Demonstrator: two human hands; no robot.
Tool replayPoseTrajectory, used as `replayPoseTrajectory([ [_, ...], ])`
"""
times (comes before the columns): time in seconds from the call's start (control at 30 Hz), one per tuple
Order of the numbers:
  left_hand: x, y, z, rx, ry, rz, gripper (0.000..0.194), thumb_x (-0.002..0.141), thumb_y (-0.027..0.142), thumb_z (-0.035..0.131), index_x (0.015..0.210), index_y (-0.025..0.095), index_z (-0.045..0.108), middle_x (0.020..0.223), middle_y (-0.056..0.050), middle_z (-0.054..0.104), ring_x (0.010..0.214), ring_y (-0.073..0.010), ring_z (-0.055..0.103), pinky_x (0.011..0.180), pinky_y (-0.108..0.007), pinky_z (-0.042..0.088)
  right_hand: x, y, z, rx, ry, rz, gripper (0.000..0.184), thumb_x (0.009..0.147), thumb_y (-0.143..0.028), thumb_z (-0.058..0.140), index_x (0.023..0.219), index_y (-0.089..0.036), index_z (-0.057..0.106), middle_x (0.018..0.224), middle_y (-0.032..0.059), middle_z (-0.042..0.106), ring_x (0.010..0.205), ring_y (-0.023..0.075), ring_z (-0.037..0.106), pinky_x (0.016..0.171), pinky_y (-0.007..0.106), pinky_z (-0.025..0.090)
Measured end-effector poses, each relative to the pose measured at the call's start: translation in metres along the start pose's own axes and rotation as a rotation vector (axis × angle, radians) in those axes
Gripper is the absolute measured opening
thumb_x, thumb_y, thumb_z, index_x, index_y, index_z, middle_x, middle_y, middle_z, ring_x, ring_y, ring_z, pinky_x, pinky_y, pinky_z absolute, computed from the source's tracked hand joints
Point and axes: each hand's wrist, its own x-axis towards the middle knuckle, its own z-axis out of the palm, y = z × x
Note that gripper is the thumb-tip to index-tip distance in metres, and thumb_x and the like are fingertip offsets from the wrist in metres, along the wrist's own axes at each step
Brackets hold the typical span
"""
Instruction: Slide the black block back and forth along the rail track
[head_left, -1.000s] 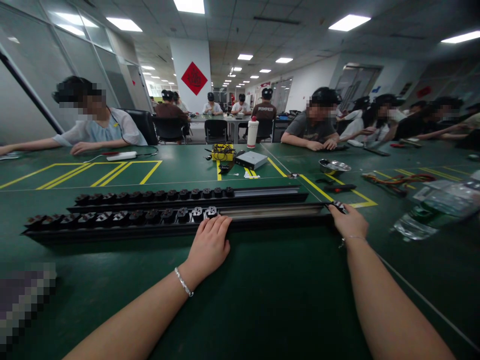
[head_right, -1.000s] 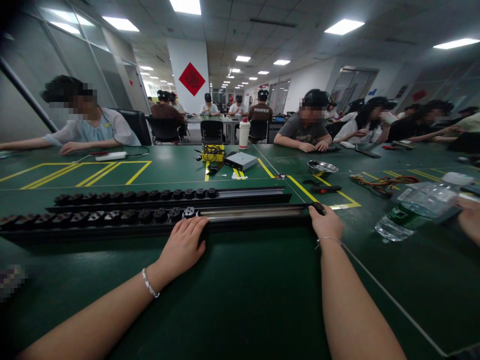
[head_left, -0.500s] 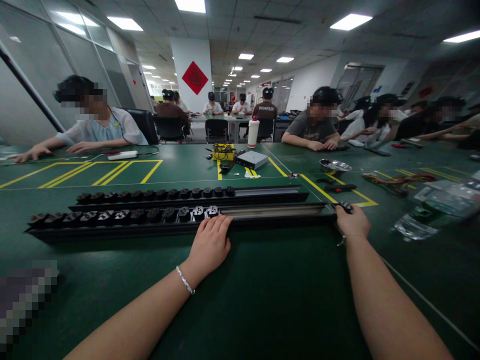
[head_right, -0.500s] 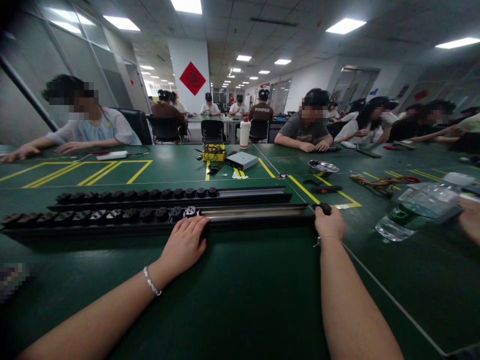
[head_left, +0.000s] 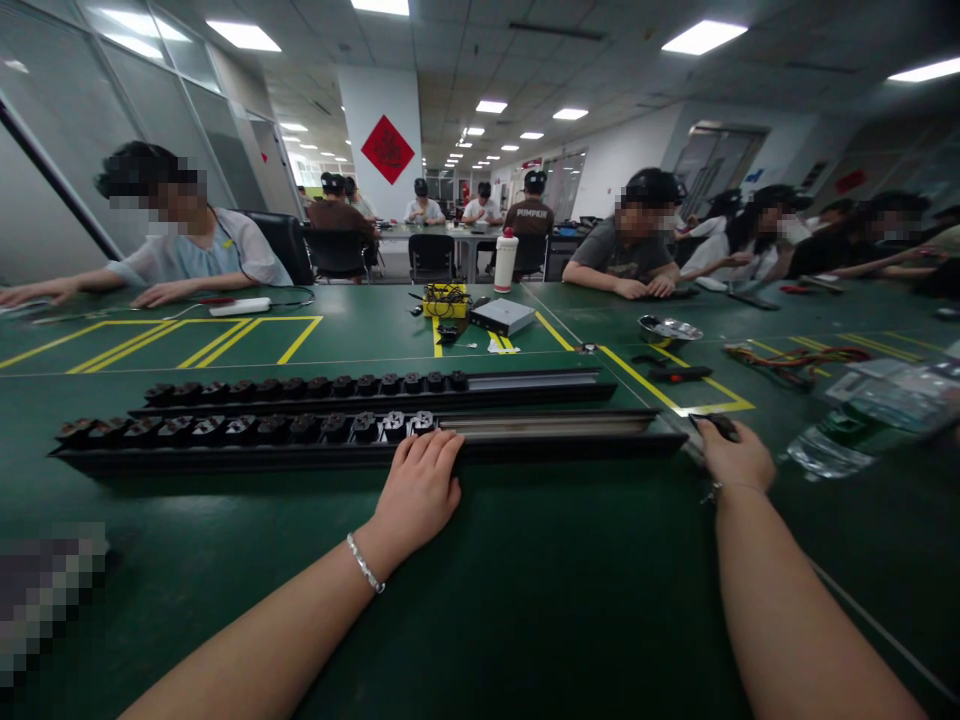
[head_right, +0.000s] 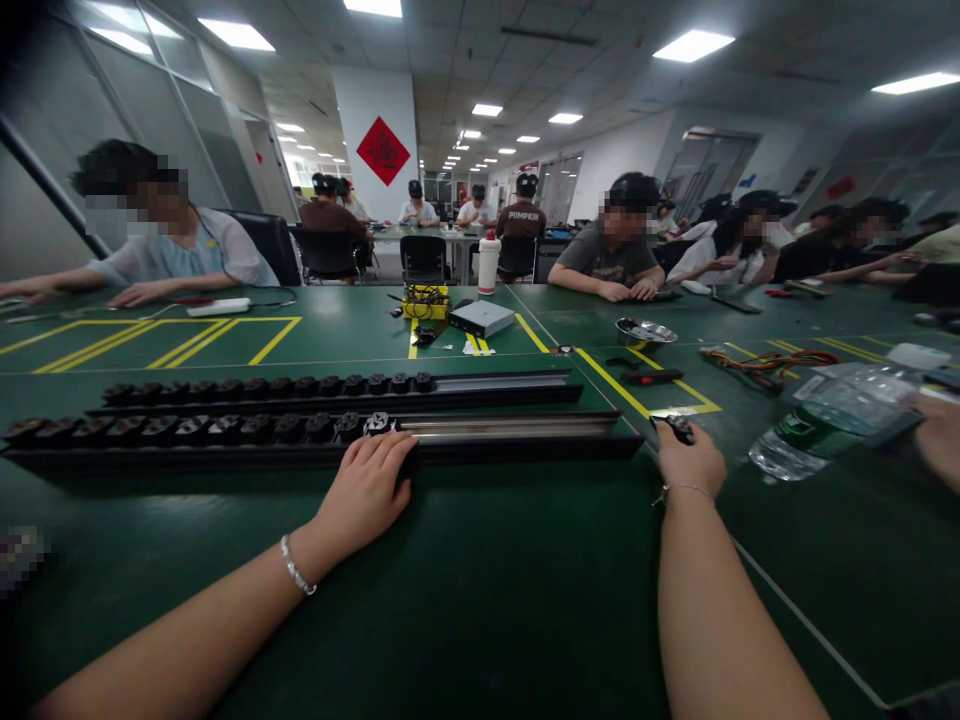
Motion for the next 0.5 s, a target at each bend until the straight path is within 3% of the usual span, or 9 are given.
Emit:
replayPoseTrajectory([
  [0.07,-0.001,0.0,-0.001,0.002,-0.021,0.017,0.054,0.079,0.022,0.052,0.132,0.02,0.043,0.137,-0.008,0.05,0.126,-0.0253,0.043,0.108,-0.046,0.031,0.001,0.004,-0.005,0.018,-0.052,0.179,0.058,0.072,-0.052,0.058,0.113,-0.012,0.067,0.102,0.027,0.063,0.083,0.0289,0.061,0.067,0.041,0.041],
  [0.13,-0.003,-0.001,-0.001,0.012,-0.051,0.029,0.059,0.078,0.024,0.053,0.136,0.023,0.04,0.143,-0.008,0.043,0.129,-0.0267,0.039,0.109,-0.048,0.029,-0.001,0.004,-0.012,0.017,-0.095,0.252,0.059,0.072,-0.05,0.058,0.116,-0.012,0.066,0.11,0.0281,0.06,0.094,0.0312,0.059,0.071,0.042,0.04],
  [0.3,-0.004,0.001,-0.002,0.041,-0.083,0.043,0.062,0.079,0.027,0.054,0.138,0.026,0.037,0.147,-0.007,0.037,0.131,-0.0274,0.036,0.11,-0.049,0.028,-0.007,0.005,-0.024,-0.042,-0.187,0.301,0.056,0.073,-0.043,0.055,0.121,-0.013,0.063,0.11,0.0267,0.061,0.1,0.0316,0.057,0.073,0.043,0.039],
  [0.5,-0.003,0.004,-0.001,0.084,-0.081,0.032,0.062,0.08,0.027,0.052,0.139,0.024,0.036,0.147,-0.008,0.038,0.131,-0.027,0.037,0.11,-0.048,0.028,-0.007,0.022,-0.035,-0.161,-0.259,0.234,0.058,0.073,-0.044,0.054,0.121,-0.012,0.061,0.113,0.0272,0.06,0.103,0.0316,0.057,0.074,0.042,0.039],
])
